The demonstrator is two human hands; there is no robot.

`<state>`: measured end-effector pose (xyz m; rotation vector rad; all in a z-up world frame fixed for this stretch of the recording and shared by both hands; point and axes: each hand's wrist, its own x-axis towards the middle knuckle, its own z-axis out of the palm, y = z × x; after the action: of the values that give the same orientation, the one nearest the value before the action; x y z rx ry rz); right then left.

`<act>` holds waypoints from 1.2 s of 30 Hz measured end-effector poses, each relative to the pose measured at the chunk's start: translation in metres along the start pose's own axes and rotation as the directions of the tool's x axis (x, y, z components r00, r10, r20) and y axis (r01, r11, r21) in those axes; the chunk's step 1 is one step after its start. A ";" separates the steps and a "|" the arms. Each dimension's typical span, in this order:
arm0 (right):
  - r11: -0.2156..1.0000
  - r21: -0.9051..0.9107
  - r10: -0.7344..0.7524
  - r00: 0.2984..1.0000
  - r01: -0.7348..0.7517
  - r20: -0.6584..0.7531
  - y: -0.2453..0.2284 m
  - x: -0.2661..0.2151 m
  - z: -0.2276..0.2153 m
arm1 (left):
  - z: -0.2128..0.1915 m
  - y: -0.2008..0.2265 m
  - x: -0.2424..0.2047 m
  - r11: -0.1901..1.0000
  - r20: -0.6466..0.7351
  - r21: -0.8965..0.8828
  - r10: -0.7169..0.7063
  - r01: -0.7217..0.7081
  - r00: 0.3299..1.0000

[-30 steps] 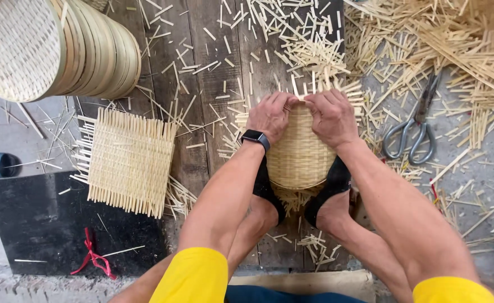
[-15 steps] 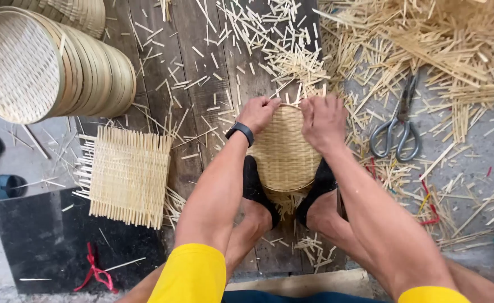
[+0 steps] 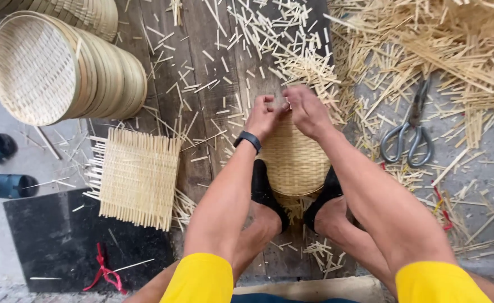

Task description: The recorder is weaving bamboo strips into a circular steamer base and trimming the edges with scissors.

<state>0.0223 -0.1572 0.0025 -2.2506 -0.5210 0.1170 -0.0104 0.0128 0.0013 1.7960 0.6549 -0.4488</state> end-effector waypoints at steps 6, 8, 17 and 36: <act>0.941 -0.335 0.206 0.853 -0.039 0.479 -0.019 0.026 0.014 | 0.009 -0.078 -0.047 0.891 -0.653 0.453 0.338 -0.008 0.678; 0.899 -0.431 0.335 0.754 -0.076 0.566 -0.038 0.035 0.006 | 0.011 -0.086 -0.060 0.925 -0.611 0.380 0.272 -0.026 0.744; 0.817 -0.519 0.544 0.632 -0.250 0.552 -0.049 0.038 0.002 | -0.015 -0.089 -0.038 0.894 -0.302 -0.416 -0.306 0.163 0.903; 0.734 -0.430 0.668 0.672 -0.526 0.319 0.155 -0.154 -0.236 | 0.024 0.063 -0.168 0.387 0.075 0.648 0.825 -0.656 0.561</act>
<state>-0.0082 -0.4758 0.0335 -2.6298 0.0233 1.0007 -0.1001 -0.0597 0.1407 2.5833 -0.2782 0.2808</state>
